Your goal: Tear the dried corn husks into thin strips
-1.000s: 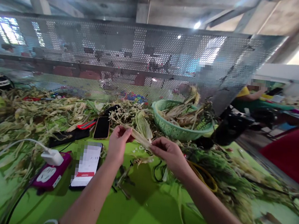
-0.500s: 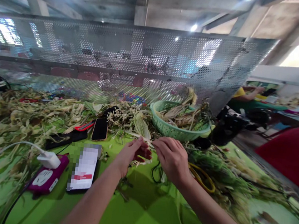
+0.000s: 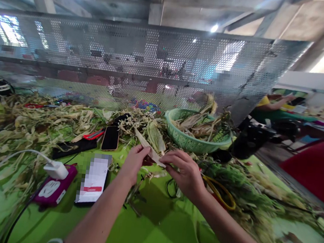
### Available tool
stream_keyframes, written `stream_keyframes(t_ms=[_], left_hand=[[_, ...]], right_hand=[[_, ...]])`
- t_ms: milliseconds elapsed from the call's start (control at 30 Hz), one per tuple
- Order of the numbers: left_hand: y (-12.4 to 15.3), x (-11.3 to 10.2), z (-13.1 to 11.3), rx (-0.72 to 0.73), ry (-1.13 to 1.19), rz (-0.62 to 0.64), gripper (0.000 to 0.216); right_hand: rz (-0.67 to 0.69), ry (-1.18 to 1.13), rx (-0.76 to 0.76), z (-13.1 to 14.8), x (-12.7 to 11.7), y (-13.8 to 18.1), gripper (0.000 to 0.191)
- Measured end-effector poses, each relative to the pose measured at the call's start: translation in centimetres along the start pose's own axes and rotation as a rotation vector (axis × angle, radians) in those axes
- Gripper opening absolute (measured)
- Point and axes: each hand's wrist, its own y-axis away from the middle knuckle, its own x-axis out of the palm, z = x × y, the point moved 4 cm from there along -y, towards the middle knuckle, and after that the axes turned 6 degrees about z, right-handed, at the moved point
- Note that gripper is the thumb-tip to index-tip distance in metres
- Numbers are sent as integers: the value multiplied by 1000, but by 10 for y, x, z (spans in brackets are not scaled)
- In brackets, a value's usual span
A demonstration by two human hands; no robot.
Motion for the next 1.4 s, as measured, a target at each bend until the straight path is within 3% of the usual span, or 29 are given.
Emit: stream_keyframes(t_ms=[200,367,533,700,833,1233,1333,1400], left_hand=[[-4,1,8,41,-42,33,26],[-2,3,6,59,19,42,28],[3,14,8,-34,112,167,40],[4,17,13,-102,99,208,34],[5,18,18,-172,148,242,33],[5,20,18,-199,184,261,33],[4,14,10,-97,47,185,27],[6,5,-5,105,-147,-4,28]], right_hand=[[65,-2,-76,9,9,0,15],[55,-134,4,3,11,0,10],[-33,-251,153,-10,9,1,4],[-51,-369,240,-18,11,1,9],[-41,-417,239,-17,11,-1,9],[28,-518,218,-11,4,-3,14],[21,-616,273,-13,-5,-3,16],[25,-648,340,-16,-13,-3,18]])
